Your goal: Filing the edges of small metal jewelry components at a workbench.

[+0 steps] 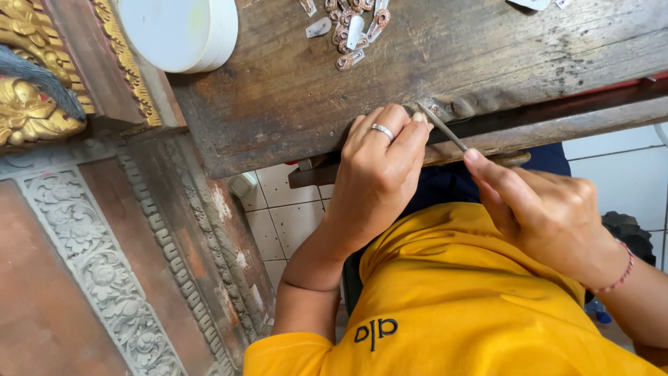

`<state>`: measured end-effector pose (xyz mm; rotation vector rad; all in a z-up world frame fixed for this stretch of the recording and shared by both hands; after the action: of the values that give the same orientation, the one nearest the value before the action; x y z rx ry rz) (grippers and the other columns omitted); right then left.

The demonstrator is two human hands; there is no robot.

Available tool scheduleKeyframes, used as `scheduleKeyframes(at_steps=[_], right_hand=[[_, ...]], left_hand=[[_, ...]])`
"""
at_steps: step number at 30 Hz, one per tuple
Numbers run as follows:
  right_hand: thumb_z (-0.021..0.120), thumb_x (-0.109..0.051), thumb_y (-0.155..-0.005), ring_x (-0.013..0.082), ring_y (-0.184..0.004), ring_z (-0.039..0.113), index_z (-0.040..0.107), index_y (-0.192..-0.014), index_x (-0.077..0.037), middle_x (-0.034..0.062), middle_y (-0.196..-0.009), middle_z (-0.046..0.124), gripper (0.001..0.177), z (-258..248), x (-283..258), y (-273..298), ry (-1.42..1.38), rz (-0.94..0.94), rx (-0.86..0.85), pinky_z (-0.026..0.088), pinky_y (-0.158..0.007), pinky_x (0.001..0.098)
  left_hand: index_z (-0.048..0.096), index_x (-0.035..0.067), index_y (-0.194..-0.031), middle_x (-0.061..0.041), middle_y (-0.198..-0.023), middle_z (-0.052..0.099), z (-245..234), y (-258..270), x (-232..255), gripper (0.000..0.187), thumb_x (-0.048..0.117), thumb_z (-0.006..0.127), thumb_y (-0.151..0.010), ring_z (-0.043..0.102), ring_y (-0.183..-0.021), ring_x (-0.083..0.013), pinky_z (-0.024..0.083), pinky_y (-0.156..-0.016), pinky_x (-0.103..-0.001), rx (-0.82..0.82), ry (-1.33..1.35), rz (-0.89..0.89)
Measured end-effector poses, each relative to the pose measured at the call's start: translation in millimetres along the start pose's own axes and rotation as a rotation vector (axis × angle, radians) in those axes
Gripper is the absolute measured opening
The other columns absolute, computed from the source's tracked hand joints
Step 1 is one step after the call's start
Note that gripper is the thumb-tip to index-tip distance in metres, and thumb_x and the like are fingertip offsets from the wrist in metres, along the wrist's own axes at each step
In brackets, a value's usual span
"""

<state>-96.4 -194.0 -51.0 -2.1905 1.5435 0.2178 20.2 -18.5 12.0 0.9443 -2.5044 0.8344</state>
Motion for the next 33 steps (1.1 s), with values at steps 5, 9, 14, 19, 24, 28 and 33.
scheduleKeyframes(at_steps=[5,9,14,19,24,28,33], right_hand=[[0.068,-0.009,-0.112,0.0072,-0.057,0.058,0.07,-0.142,-0.005,-0.0038,-0.083,0.073,0.03,-0.2,1.9,-18.4,0.007,0.039,0.071,0.04,-0.052,0.0278],[0.068,-0.013,-0.113,0.0112,-0.049,0.05,0.069,-0.146,-0.004,-0.0048,-0.067,0.06,0.035,-11.6,-0.8,-1.6,0.005,0.102,0.002,0.04,-0.051,0.0328],[0.068,-0.014,-0.11,0.0098,-0.054,0.057,0.068,-0.146,-0.007,-0.0072,-0.073,0.065,0.037,-17.9,-5.1,18.5,0.035,0.118,-0.041,0.042,-0.052,0.0314],[0.068,-0.014,-0.108,0.0095,-0.06,0.064,0.07,-0.143,-0.007,-0.0065,-0.084,0.073,0.035,-17.6,-6.2,18.6,0.057,0.08,-0.033,0.044,-0.053,0.0292],[0.069,-0.013,-0.107,0.0129,-0.053,0.055,0.069,-0.141,-0.008,-0.0052,-0.067,0.057,0.034,-11.5,-9.8,9.6,0.046,0.047,-0.035,0.038,-0.051,0.0311],[0.073,-0.001,-0.108,0.0158,-0.055,0.055,0.068,-0.138,-0.002,0.0007,-0.072,0.061,0.03,15.5,2.3,-8.5,-0.052,-0.002,0.096,0.04,-0.054,0.0337],[0.07,-0.003,-0.107,0.017,-0.058,0.058,0.065,-0.14,0.0,0.0033,-0.077,0.065,0.034,17.0,-0.8,4.4,-0.114,0.024,0.09,0.044,-0.056,0.0341]], left_hand=[[0.054,-0.004,-0.087,-0.013,-0.081,0.042,-0.4,-1.0,3.2,0.015,-0.01,0.055,-0.101,0.05,-0.072,-0.034,0.043,-0.069,-0.044,0.018,-0.017,-0.002],[0.054,-0.003,-0.086,-0.012,-0.08,0.041,-1.2,-1.0,3.3,0.016,-0.01,0.058,-0.1,0.049,-0.073,-0.0333,0.042,-0.068,-0.044,0.02,0.001,-0.019],[0.05,-0.002,-0.084,-0.011,-0.079,0.041,-0.4,-1.8,3.5,0.021,-0.009,0.06,-0.101,0.048,-0.071,-0.0323,0.041,-0.067,-0.044,0.022,0.005,-0.017],[0.051,-0.003,-0.084,-0.012,-0.079,0.04,-0.8,-1.1,3.0,0.02,-0.009,0.059,-0.101,0.047,-0.072,-0.0332,0.041,-0.068,-0.044,0.016,0.015,-0.021],[0.051,-0.003,-0.085,-0.012,-0.079,0.04,-0.9,-1.7,2.3,0.019,-0.01,0.057,-0.101,0.048,-0.072,-0.0337,0.041,-0.068,-0.044,0.008,0.024,-0.023],[0.053,-0.003,-0.086,-0.011,-0.079,0.039,-1.3,-2.8,2.7,0.017,-0.008,0.056,-0.102,0.048,-0.072,-0.0334,0.04,-0.068,-0.044,-0.001,0.023,-0.035],[0.052,-0.003,-0.085,-0.012,-0.079,0.04,-0.3,-2.4,3.4,0.018,-0.012,0.057,-0.1,0.048,-0.072,-0.0327,0.042,-0.068,-0.043,-0.001,-0.001,-0.032]])
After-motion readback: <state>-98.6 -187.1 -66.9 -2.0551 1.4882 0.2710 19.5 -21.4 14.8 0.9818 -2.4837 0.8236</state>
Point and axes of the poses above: each hand's wrist, its own y-axis away from the middle knuckle, its own z-axis out of the palm, x = y × z, the point moved 3 cm from there along -y, towards the middle knuckle
